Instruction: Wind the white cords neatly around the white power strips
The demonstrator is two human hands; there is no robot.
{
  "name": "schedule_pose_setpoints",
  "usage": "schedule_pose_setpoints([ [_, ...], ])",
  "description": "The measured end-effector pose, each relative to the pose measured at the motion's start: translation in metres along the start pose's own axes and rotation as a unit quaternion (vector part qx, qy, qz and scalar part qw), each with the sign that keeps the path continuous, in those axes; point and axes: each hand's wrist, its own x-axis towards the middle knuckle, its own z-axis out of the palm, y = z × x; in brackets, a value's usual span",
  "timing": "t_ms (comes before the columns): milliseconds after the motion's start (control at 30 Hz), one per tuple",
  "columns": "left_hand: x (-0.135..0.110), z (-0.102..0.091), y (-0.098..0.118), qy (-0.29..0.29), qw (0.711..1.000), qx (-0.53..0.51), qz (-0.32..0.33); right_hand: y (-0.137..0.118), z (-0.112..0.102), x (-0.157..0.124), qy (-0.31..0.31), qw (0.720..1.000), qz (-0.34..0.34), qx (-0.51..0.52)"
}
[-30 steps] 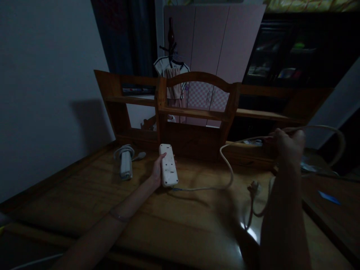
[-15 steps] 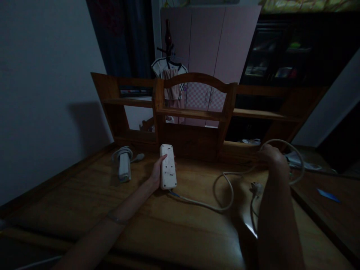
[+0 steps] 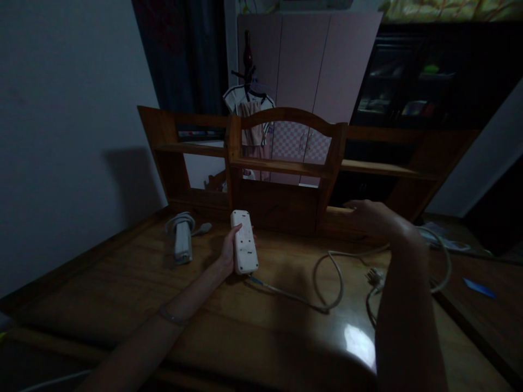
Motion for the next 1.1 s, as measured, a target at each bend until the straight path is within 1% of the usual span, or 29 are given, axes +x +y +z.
schedule_pose_setpoints([
  [67,0.0,-0.001,0.001,0.001,1.0,-0.02,0.019,-0.032,0.003,-0.006,-0.034,0.996,-0.08,0.014],
  [100,0.0,-0.002,0.002,0.004,0.999,-0.031,0.033,-0.047,0.007,-0.007,-0.051,0.99,-0.127,0.033],
  [133,0.001,-0.004,0.003,0.009,0.998,-0.043,0.048,-0.06,0.012,-0.008,-0.083,0.981,-0.166,0.057],
  [200,0.003,-0.009,0.005,0.021,0.994,-0.067,0.079,-0.085,0.029,-0.007,-0.141,0.961,-0.225,0.082],
  [267,0.005,-0.014,0.007,0.028,0.991,-0.089,0.096,-0.107,0.052,-0.005,-0.194,0.94,-0.27,0.077],
  [300,0.007,-0.016,0.008,0.03,0.989,-0.102,0.099,-0.117,0.065,-0.003,-0.214,0.931,-0.288,0.069],
  [433,0.008,-0.02,0.012,0.047,0.98,-0.164,0.101,-0.148,0.117,0.004,-0.318,0.896,-0.302,0.071],
  [467,0.009,-0.02,0.014,0.053,0.978,-0.174,0.103,-0.153,0.127,0.005,-0.343,0.882,-0.311,0.09],
  [500,0.009,-0.02,0.015,0.058,0.976,-0.181,0.106,-0.156,0.136,0.007,-0.384,0.86,-0.318,0.111],
  [567,0.009,-0.019,0.017,0.077,0.972,-0.186,0.118,-0.157,0.144,0.009,-0.462,0.814,-0.32,0.148],
  [600,0.01,-0.019,0.017,0.091,0.971,-0.185,0.123,-0.155,0.144,0.01,-0.486,0.801,-0.311,0.157],
  [633,0.01,-0.019,0.017,0.106,0.969,-0.183,0.125,-0.152,0.14,0.011,-0.492,0.802,-0.298,0.161],
  [667,0.011,-0.019,0.017,0.12,0.969,-0.177,0.126,-0.148,0.134,0.012,-0.479,0.816,-0.284,0.155],
  [700,0.011,-0.018,0.017,0.131,0.969,-0.167,0.125,-0.142,0.126,0.013,-0.45,0.84,-0.269,0.142],
  [767,0.011,-0.015,0.015,0.137,0.973,-0.141,0.118,-0.127,0.106,0.016,-0.375,0.89,-0.245,0.085],
  [800,0.01,-0.012,0.013,0.127,0.978,-0.123,0.11,-0.118,0.095,0.016,-0.328,0.913,-0.237,0.048],
  [833,0.008,-0.007,0.012,0.11,0.984,-0.1,0.097,-0.109,0.085,0.016,-0.278,0.933,-0.227,0.015],
  [867,0.006,-0.003,0.011,0.086,0.99,-0.077,0.082,-0.1,0.074,0.015,-0.237,0.946,-0.222,-0.003],
  [900,0.004,0.002,0.01,0.06,0.994,-0.056,0.066,-0.092,0.063,0.013,-0.215,0.951,-0.22,-0.007],
  [1000,-0.004,0.015,0.009,-0.033,0.999,-0.008,0.003,-0.075,0.034,0.0,-0.211,0.946,-0.239,0.058],
  [1067,-0.009,0.018,0.009,-0.097,0.993,0.018,-0.07,-0.07,0.018,-0.011,-0.219,0.937,-0.252,0.101],
  [1100,-0.012,0.018,0.008,-0.125,0.985,0.036,-0.114,-0.069,0.012,-0.017,-0.222,0.933,-0.257,0.12],
])
